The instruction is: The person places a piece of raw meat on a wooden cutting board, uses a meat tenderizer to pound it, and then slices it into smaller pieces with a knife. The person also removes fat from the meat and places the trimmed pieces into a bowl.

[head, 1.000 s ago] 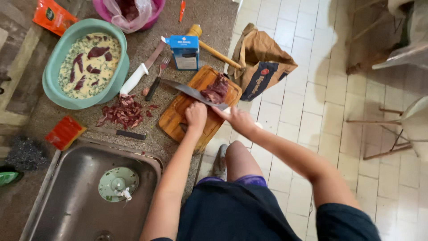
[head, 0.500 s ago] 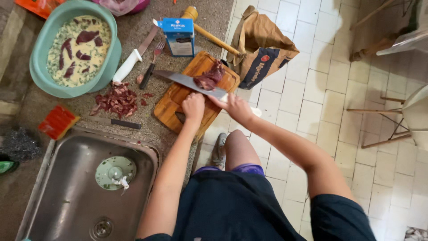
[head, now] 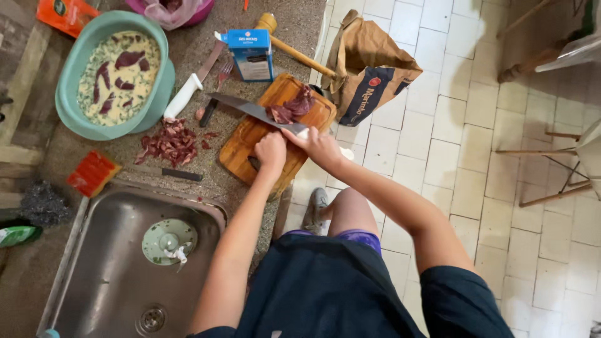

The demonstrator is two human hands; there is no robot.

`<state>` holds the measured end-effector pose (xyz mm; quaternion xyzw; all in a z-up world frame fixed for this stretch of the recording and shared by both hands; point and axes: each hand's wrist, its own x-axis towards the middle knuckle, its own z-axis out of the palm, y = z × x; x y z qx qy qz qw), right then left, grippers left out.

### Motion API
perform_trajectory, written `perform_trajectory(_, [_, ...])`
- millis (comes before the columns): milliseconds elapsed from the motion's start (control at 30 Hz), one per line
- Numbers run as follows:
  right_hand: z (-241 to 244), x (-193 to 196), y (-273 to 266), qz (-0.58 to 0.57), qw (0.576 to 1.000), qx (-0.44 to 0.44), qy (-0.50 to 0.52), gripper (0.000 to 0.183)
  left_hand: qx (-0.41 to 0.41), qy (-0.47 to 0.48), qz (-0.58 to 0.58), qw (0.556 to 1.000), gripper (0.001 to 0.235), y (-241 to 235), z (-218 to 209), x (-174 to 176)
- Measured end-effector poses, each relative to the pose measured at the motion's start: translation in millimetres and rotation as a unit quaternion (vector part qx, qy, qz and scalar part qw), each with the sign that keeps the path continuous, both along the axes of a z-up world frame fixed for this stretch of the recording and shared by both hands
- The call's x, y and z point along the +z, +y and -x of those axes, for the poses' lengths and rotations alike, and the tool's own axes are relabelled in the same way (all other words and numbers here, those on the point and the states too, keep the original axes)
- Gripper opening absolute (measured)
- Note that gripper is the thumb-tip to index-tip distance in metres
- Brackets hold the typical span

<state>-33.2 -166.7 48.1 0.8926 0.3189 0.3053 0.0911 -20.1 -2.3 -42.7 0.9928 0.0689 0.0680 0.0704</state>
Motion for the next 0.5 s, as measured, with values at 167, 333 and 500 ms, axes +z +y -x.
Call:
perform_trajectory(167, [-1, -1, 3, 0.002, 1.000, 0.002, -0.001, 0.079, 0.019, 0.026, 0.054, 0.998, 0.028, 6, 10, 31])
perform_trajectory(333, [25, 15, -40, 0.023, 1.000, -0.007, -0.001, 0.077, 0.053, 0.011, 0.058, 0.997, 0.027, 37, 9, 57])
perform_trajectory(500, [63, 36, -94, 0.069, 0.989, -0.046, 0.124, 0.084, 0.048, -0.035, -0.004, 0.998, 0.026, 37, 18, 49])
